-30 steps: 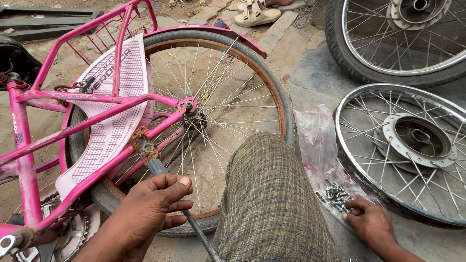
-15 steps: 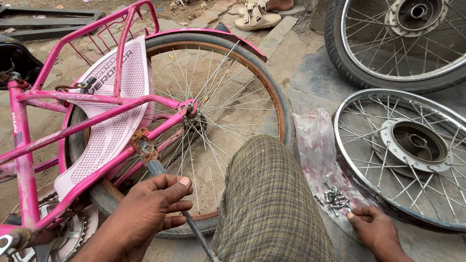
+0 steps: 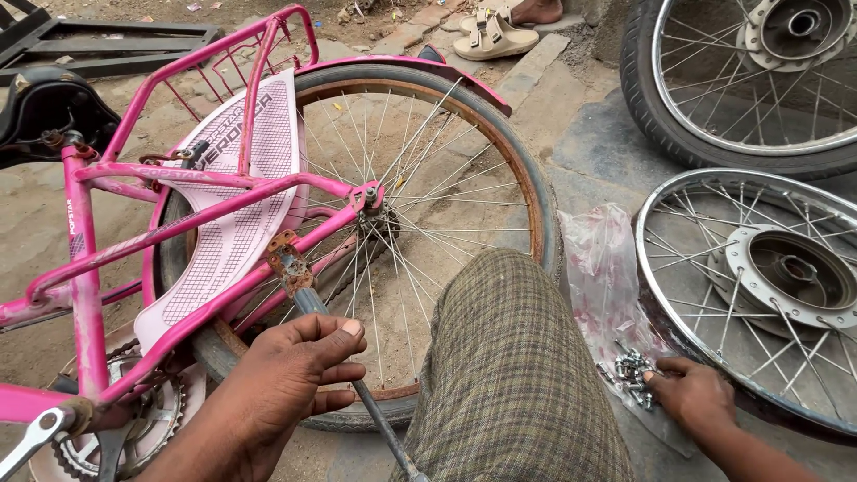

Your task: Repairing and adjusting the kickstand of a bicycle using wrenches and screwdrivers.

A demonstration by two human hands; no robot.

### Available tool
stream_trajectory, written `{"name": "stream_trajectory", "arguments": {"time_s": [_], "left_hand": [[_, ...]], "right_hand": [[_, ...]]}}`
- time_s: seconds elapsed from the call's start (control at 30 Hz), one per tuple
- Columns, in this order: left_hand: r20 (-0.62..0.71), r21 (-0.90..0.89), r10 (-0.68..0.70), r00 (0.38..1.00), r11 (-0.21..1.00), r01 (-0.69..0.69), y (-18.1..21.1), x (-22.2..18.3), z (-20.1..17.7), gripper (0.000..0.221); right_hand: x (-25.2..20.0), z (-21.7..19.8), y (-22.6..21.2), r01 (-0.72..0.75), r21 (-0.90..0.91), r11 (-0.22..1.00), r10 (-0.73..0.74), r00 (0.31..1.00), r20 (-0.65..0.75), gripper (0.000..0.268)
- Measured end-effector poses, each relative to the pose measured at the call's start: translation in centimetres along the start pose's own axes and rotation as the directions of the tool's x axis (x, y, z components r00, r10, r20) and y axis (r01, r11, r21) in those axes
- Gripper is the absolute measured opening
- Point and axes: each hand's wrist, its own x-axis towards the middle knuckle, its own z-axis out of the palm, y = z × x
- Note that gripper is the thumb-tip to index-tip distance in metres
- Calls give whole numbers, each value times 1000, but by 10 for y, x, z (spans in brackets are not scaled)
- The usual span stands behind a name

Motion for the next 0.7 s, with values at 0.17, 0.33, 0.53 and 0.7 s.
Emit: {"name": "stream_trajectory", "arguments": {"time_s": [0.17, 0.33, 0.53, 0.7], "left_hand": [[20, 4, 1, 1000, 1000, -1, -3, 4, -2, 35], [-7, 36, -57, 998, 998, 57, 9, -1, 5, 34], [31, 28, -11, 999, 1000, 10, -1, 4, 3, 35], [5, 34, -40, 999, 999, 40, 2, 5, 4, 34]], "right_hand": [[5, 15, 2, -93, 85, 992, 92, 996, 15, 32], [13, 22, 21, 9, 79, 997, -8, 1000, -18, 35], [-14, 2, 1, -54, 141, 989, 43, 996, 82, 41], [-6, 6, 7, -50, 118, 992, 42, 997, 69, 33]]}}
